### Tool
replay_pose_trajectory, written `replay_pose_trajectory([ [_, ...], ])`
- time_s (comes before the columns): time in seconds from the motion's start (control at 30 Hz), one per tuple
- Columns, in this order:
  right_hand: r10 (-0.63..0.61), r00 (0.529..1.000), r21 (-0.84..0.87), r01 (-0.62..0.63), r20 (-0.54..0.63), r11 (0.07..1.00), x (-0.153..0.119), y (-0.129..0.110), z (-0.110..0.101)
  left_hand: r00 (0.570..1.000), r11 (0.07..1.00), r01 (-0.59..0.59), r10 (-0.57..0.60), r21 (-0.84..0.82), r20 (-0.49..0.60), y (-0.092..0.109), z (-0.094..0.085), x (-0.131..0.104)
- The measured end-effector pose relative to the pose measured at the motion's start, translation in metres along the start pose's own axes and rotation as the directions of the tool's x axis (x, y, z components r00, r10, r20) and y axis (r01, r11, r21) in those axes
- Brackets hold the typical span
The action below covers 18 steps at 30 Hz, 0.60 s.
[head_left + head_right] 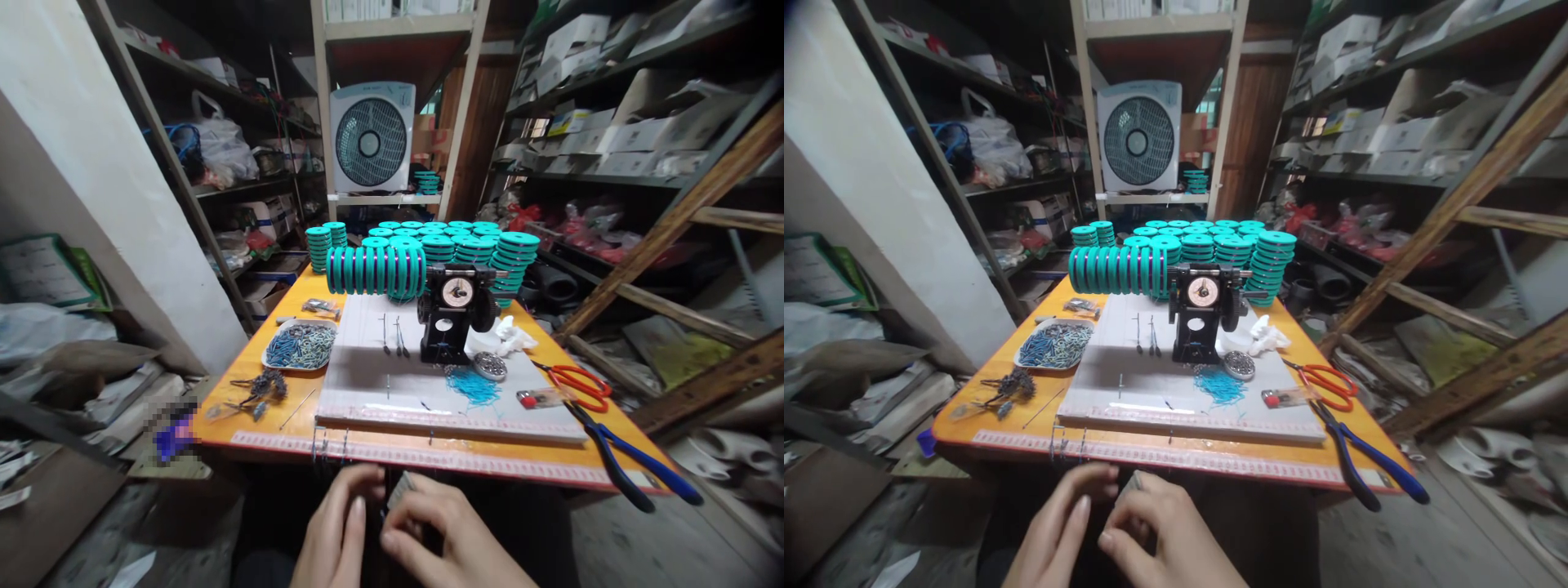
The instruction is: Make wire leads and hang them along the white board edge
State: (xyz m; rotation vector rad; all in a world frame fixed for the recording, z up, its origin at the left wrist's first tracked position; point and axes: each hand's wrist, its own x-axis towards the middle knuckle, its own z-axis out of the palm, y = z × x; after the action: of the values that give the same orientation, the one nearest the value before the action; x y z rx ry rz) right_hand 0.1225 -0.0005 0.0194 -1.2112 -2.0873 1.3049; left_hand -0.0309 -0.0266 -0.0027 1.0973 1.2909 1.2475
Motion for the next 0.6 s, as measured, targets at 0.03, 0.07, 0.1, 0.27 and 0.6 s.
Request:
replay_pose_trajectory([
  [0.03, -0.013, 1.000, -0.085, 0.015, 0.019, 0.996, 0.000, -0.002, -0.004, 0.997, 0.999, 0.011, -0.008, -0.042, 0.075, 0.013, 0.003, 0.011],
  [0.07, -0.028, 0.999, -0.169, 0.033, 0.032, 0.985, 0.000, -0.004, -0.009, 0.995, 0.992, -0.016, 0.029, -0.126, 0.096, 0.026, 0.006, 0.022],
  [0.1, -0.039, 0.999, -0.249, 0.047, 0.035, 0.967, 0.001, -0.007, -0.015, 0.991, 0.977, -0.009, 0.037, -0.215, 0.128, 0.037, 0.011, 0.034],
  [0.27, 0.013, 0.986, -0.138, -0.036, -0.166, 0.990, 0.024, -0.029, -0.065, 0.956, 0.900, 0.128, -0.001, -0.416, 0.292, 0.061, 0.029, 0.080],
  [0.6, 0.075, 0.990, 0.815, -0.138, 0.115, 0.563, 0.099, -0.054, -0.087, 0.955, 0.916, 0.147, -0.032, -0.373, 0.296, 0.057, 0.031, 0.071],
])
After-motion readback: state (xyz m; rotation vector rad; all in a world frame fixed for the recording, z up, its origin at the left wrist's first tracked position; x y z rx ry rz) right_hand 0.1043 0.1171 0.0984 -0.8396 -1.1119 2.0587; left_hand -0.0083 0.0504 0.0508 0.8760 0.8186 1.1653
